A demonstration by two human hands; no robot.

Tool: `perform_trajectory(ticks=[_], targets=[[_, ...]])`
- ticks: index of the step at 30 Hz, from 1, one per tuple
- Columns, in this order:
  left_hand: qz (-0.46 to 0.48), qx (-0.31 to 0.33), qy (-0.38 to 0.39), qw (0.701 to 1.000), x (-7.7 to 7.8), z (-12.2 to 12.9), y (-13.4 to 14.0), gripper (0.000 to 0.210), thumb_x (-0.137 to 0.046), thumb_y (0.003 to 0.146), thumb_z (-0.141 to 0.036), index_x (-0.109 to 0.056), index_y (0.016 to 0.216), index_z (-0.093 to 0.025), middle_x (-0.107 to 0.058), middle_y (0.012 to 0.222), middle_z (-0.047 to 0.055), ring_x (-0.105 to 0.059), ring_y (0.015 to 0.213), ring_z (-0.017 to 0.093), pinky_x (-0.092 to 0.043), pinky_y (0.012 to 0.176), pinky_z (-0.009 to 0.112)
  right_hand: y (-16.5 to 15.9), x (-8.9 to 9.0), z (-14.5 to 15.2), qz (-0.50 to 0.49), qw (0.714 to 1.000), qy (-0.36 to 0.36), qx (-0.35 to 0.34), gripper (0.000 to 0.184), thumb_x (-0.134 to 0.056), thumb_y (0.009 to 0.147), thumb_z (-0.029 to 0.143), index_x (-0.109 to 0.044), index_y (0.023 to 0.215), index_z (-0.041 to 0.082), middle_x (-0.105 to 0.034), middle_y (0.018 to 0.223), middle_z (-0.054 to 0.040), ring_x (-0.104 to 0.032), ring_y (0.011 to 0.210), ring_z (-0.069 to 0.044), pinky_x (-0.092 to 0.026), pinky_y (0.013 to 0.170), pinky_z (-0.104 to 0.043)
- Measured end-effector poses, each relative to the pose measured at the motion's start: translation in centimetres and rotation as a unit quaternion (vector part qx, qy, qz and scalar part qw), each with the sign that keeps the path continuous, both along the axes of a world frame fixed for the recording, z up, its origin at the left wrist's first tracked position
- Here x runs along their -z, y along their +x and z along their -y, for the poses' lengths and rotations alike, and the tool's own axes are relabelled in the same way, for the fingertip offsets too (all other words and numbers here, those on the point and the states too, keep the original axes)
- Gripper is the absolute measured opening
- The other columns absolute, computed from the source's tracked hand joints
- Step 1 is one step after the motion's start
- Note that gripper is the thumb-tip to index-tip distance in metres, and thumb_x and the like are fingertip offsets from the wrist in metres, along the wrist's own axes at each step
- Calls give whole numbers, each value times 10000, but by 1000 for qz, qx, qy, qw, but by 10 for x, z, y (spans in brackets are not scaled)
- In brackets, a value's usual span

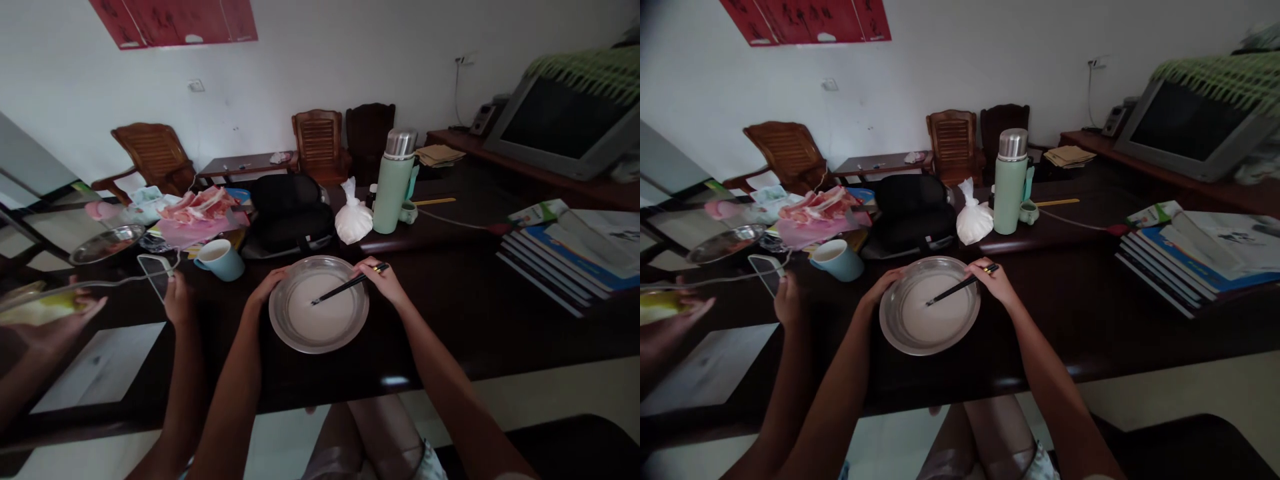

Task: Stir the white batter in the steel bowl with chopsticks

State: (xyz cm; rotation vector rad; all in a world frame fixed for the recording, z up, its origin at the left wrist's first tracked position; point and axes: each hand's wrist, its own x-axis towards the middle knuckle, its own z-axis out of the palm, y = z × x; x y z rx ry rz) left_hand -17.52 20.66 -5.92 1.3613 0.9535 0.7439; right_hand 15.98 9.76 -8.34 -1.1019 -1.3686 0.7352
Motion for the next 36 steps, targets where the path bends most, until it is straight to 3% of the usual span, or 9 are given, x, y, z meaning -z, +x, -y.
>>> perform_trajectory(ticks=[4, 6, 11, 16, 20, 25, 28, 31, 36], targets=[[-8, 32, -38, 999, 33, -18, 50, 595, -753, 514, -443, -759, 1026, -138, -724, 982, 95, -627, 1035, 389, -486, 940, 476, 7, -2, 1, -45, 998, 0, 49, 381, -605, 828, 575, -687, 743, 212, -711, 637, -20, -668, 636, -186, -511, 686, -320], [-4, 29, -30, 999, 37, -21, 49, 577, -741, 536, -458, -760, 1024, -150, -722, 1000, 86, -620, 1069, 376, -489, 947, 450, 5, -3, 3, -77, 996, -20, 33, 411, -585, 831, 596, -656, 707, 210, -678, 563, -6, -641, 535, -172, -501, 604, -309], [-1, 10, 38, 999, 23, -26, -52, 548, -617, 687, -626, -733, 1108, -295, -724, 1015, 3, -579, 1187, 312, -528, 919, 377, -8, -2, 4, -82, 996, -32, -29, 373, -621, 820, 565, -688, 802, 198, -740, 703, -30, -694, 657, -187, -507, 651, -306], [-19, -35, 116, 992, 29, -37, -132, 668, -477, 731, -743, -717, 1152, -283, -718, 1042, 5, -596, 1160, 326, -537, 896, 417, 3, 3, 0, -94, 994, 20, 50, 294, -623, 849, 497, -692, 870, 212, -672, 555, 21, -630, 564, -156, -479, 713, -311], [-48, -20, 140, 989, 34, -42, -128, 616, -465, 763, -719, -709, 1161, -316, -712, 1065, -13, -587, 1176, 326, -536, 912, 436, 8, 4, 2, -127, 990, 32, 45, 400, -516, 897, 550, -691, 801, 203, -593, 456, 27, -536, 454, -145, -459, 636, -310], [-83, -2, 176, 981, 31, -41, -123, 527, -469, 845, -599, -699, 1195, -279, -685, 1144, 3, -547, 1233, 315, -538, 932, 432, -9, -1, 6, -43, 998, 0, -53, 421, -543, 876, 567, -723, 765, 203, -709, 656, -29, -663, 685, -183, -491, 755, -326], [-95, 7, 183, 979, 31, -38, -123, 527, -412, 899, -542, -674, 1233, -229, -661, 1199, 25, -545, 1232, 317, -515, 940, 470, -6, -3, 4, -24, 999, 16, 14, 409, -584, 841, 580, -730, 738, 212, -742, 744, -40, -676, 769, -198, -494, 794, -333], [-97, 13, 185, 978, 31, -34, -120, 472, -439, 899, -517, -690, 1204, -258, -677, 1167, 8, -547, 1233, 304, -506, 969, 455, 10, -3, 3, -78, 990, 21, 113, 475, -531, 850, 626, -702, 698, 210, -701, 595, -23, -651, 611, -183, -497, 734, -334], [-91, 12, 184, 979, 26, -33, -117, 378, -503, 865, -475, -747, 1083, -286, -723, 1012, 6, -587, 1191, 265, -521, 956, 382, 11, 1, 4, -94, 995, -10, 34, 510, -503, 870, 622, -692, 665, 195, -647, 512, -16, -599, 496, -157, -477, 616, -303]])
